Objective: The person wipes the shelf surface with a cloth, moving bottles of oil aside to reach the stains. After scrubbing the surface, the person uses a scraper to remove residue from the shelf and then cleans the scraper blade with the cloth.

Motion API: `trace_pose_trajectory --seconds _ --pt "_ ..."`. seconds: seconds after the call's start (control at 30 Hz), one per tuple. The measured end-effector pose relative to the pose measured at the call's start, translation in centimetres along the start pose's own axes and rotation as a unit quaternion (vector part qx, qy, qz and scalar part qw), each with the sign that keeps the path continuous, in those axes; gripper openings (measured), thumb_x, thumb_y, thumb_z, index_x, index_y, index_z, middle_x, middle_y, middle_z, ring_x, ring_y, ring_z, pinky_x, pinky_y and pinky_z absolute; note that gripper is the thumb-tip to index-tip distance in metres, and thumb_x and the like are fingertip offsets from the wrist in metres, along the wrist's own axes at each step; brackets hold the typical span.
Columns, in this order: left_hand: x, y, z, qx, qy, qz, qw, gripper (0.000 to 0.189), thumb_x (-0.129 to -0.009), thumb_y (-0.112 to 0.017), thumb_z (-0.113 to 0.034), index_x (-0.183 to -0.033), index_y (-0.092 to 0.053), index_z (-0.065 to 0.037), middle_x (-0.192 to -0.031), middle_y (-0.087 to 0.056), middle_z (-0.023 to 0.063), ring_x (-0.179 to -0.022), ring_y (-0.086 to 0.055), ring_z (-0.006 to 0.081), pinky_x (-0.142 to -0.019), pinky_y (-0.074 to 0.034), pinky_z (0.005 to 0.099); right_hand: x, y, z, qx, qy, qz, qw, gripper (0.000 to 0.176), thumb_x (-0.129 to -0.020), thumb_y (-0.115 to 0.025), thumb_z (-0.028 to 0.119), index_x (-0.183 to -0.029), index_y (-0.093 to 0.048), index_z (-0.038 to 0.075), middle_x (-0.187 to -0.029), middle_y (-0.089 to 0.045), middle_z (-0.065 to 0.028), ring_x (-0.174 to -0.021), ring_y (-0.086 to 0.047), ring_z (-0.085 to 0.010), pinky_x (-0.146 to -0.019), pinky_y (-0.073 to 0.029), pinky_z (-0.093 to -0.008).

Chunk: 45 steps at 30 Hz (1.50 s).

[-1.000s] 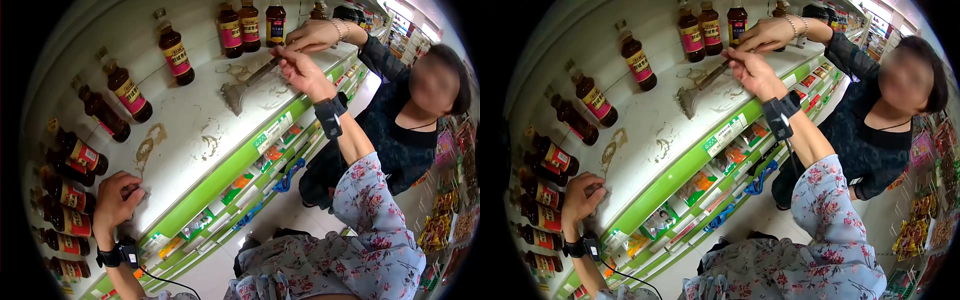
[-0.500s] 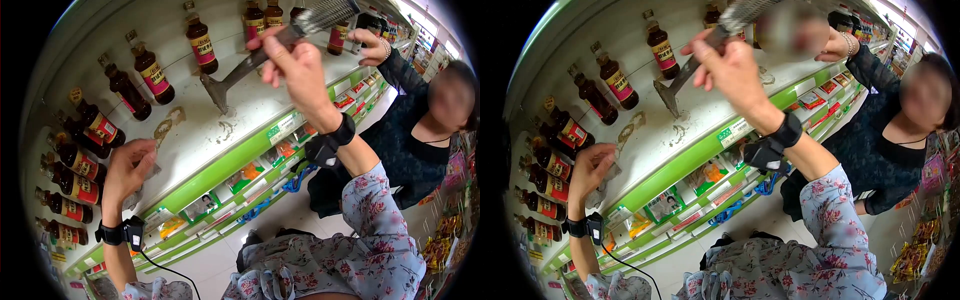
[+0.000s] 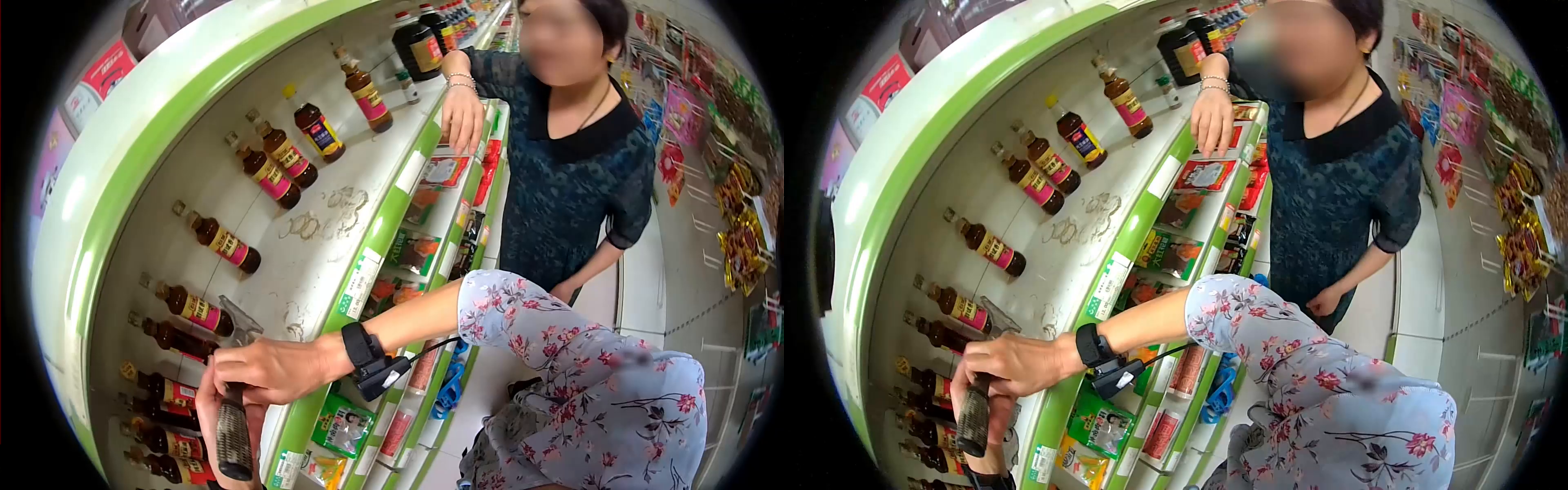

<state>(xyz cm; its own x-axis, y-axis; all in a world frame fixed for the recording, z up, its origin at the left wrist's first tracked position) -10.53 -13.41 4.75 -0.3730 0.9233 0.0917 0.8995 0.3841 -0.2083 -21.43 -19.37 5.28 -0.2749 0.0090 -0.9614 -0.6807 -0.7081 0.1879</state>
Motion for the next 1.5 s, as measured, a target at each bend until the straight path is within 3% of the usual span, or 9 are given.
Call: trace_pose_trajectory --seconds 0.3,0.43,0.57,0.77,0.93,1.17,1.3,1.4,1.5 --pt "3.4 -1.1 1.0 0.0 0.091 0.049 0.995 0.039 -0.101 -0.057 -0.04 -0.125 -0.061 -0.009 -0.12 -0.067 0.0103 -0.105 -0.068 0.0227 -0.089 -0.059 0.043 1.6 -0.2 2.0 0.083 0.027 0.005 0.996 0.025 -0.079 -0.065 -0.004 -0.104 -0.064 0.002 -0.104 -0.06 -0.0124 -0.091 -0.067 -0.0325 -0.073 -0.057 -0.0402" --pt "7.7 1.1 -1.2 -0.117 0.092 0.073 0.986 0.048 -0.099 -0.06 -0.03 -0.135 -0.056 0.001 -0.125 -0.065 0.017 -0.094 -0.07 0.0241 -0.075 -0.063 0.0445 2.4 -2.8 2.1 0.096 -0.024 -0.007 0.995 0.03 -0.076 -0.069 -0.008 -0.104 -0.07 0.002 -0.1 -0.068 -0.01 -0.084 -0.07 -0.026 -0.067 -0.058 -0.0326" --pt "11.4 3.3 -3.5 -0.256 0.153 0.077 0.951 0.057 -0.096 -0.054 0.0 -0.151 -0.038 0.007 -0.129 -0.062 0.0142 -0.093 -0.068 0.0165 -0.066 -0.061 0.03 2.3 -7.2 4.6 0.123 -0.012 -0.026 0.992 0.033 -0.072 -0.077 -0.002 -0.102 -0.069 0.006 -0.096 -0.066 -0.0057 -0.08 -0.069 -0.0244 -0.063 -0.057 -0.0334" --pt "15.7 7.3 -4.9 -0.506 0.143 -0.011 0.85 0.053 -0.097 -0.056 -0.001 -0.148 -0.046 0.005 -0.124 -0.065 0.0143 -0.095 -0.063 0.0176 -0.088 -0.051 0.0293 2.5 -12.4 3.1 0.134 -0.073 0.015 0.988 0.033 -0.071 -0.082 0.007 -0.1 -0.064 0.004 -0.1 -0.061 -0.0066 -0.085 -0.067 -0.0244 -0.067 -0.056 -0.0353" --pt "16.2 6.0 -5.4 -0.716 -0.038 -0.005 0.697 0.048 -0.086 -0.062 0.002 -0.134 -0.058 0.007 -0.109 -0.065 0.0238 -0.096 -0.064 0.0436 -0.084 -0.051 0.0414 2.1 -15.0 1.8 0.173 -0.122 0.113 0.971 0.024 -0.079 -0.077 0.011 -0.097 -0.065 0.003 -0.094 -0.059 -0.0073 -0.089 -0.059 -0.026 -0.068 -0.055 -0.037" --pt "15.3 6.5 -6.7 -0.759 0.083 -0.049 0.644 0.046 -0.089 -0.06 0.002 -0.135 -0.058 0.005 -0.102 -0.068 0.0265 -0.087 -0.063 0.0426 -0.08 -0.05 0.0416 0.4 -16.5 1.1 0.168 -0.113 0.107 0.973 0.016 -0.078 -0.072 0.011 -0.086 -0.065 0.0 -0.082 -0.061 -0.0076 -0.086 -0.058 -0.0239 -0.067 -0.054 -0.0364" --pt "15.9 7.2 -6.6 -0.76 0.006 -0.036 0.649 0.047 -0.087 -0.058 0.005 -0.133 -0.059 0.006 -0.083 -0.06 0.0232 -0.072 -0.059 0.0399 -0.068 -0.047 0.0428 0.5 -17.4 1.1 0.139 -0.104 0.117 0.978 0.012 -0.073 -0.064 0.009 -0.082 -0.064 0.0 -0.079 -0.061 -0.0076 -0.087 -0.059 -0.023 -0.07 -0.054 -0.0344" --pt "15.5 5.8 -6.8 -0.784 0.041 -0.038 0.618 0.048 -0.087 -0.058 0.005 -0.135 -0.058 0.006 -0.083 -0.059 0.0223 -0.07 -0.058 0.0379 -0.067 -0.047 0.041 1.0 -17.3 0.6 0.078 -0.124 0.123 0.982 0.012 -0.076 -0.066 0.007 -0.085 -0.066 -0.001 -0.084 -0.065 -0.0083 -0.092 -0.061 -0.0242 -0.071 -0.056 -0.0348" --pt "16.6 7.4 -5.4 -0.749 0.126 -0.077 0.646 0.051 -0.091 -0.053 0.006 -0.142 -0.056 0.0 -0.105 -0.067 0.0242 -0.084 -0.066 0.0306 -0.081 -0.051 0.0376 1.7 -17.5 0.8 0.064 -0.133 0.137 0.98 0.015 -0.078 -0.067 0.006 -0.089 -0.067 -0.003 -0.09 -0.066 -0.0094 -0.096 -0.061 -0.0248 -0.072 -0.057 -0.0342"
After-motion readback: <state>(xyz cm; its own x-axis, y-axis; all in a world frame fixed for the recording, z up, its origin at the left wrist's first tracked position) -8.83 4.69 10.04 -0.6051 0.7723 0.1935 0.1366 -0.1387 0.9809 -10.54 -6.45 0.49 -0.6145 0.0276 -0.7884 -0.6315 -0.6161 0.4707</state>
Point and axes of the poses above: each hand's wrist, its own x-axis away from the middle knuckle, its own y-axis out of the back of the hand, z = x × y, the point moved 7 cm from there along -x, towards the middle knuckle
